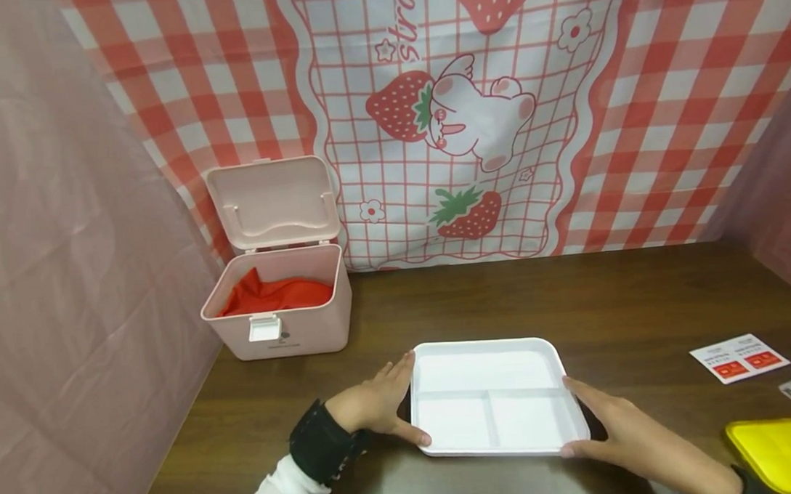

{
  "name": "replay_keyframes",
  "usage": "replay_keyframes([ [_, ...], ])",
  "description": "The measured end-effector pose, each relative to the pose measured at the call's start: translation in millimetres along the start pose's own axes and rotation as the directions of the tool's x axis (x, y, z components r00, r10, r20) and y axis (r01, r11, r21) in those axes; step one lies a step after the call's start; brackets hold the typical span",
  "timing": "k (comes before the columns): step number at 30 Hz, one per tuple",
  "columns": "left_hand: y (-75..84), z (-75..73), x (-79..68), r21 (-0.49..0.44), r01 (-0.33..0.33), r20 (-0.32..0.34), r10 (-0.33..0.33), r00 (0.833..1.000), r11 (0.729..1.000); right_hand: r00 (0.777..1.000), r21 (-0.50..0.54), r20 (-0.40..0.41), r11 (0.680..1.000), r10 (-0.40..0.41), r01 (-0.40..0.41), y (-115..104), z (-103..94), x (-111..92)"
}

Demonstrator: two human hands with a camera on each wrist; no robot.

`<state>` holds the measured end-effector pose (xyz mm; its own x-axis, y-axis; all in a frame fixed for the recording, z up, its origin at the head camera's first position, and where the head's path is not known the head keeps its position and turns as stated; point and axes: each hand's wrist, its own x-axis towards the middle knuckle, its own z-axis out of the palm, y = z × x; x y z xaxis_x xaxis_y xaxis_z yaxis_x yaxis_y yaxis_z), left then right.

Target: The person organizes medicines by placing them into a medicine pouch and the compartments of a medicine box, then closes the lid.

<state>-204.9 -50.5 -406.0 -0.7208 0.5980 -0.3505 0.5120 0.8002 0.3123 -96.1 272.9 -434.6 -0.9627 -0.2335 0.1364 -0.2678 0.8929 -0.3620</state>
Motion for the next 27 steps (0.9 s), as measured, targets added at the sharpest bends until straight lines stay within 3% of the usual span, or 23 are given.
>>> replay_keyframes([
  [3,-0.9,1.1,-2.9,-0.010,0.004,-0.010,-0.004,1.000,1.000,0.999,0.006,0.031,1.000,-0.011,0.011,7.5,-5.6,1.7],
  [7,-1.9,2.1,-6.0,-0.026,0.004,-0.019,-0.005,1.000,1.000,0.999,-0.004,-0.027,1.000,-0.031,0.030,25.4,-18.7,4.8],
  [10,-2.4,2.4,-5.3,-0.036,0.003,-0.017,-0.004,1.000,0.999,0.995,-0.056,-0.100,0.998,-0.026,0.020,46.8,-31.0,5.8],
  [16,-2.3,2.2,-2.4,-0.020,-0.012,-0.010,0.012,1.000,1.000,0.985,-0.162,-0.170,0.987,-0.037,0.009,102.8,-52.8,3.6],
  [24,-1.2,2.4,-2.5,-0.005,-0.011,-0.001,0.011,1.000,1.000,0.995,-0.272,-0.039,0.958,0.089,-0.096,162.9,-71.6,-2.2],
  [27,-0.6,2.5,-2.8,-0.005,-0.009,0.002,0.009,1.000,1.000,0.996,-0.306,-0.049,0.948,0.072,-0.083,181.3,-71.3,-6.8],
])
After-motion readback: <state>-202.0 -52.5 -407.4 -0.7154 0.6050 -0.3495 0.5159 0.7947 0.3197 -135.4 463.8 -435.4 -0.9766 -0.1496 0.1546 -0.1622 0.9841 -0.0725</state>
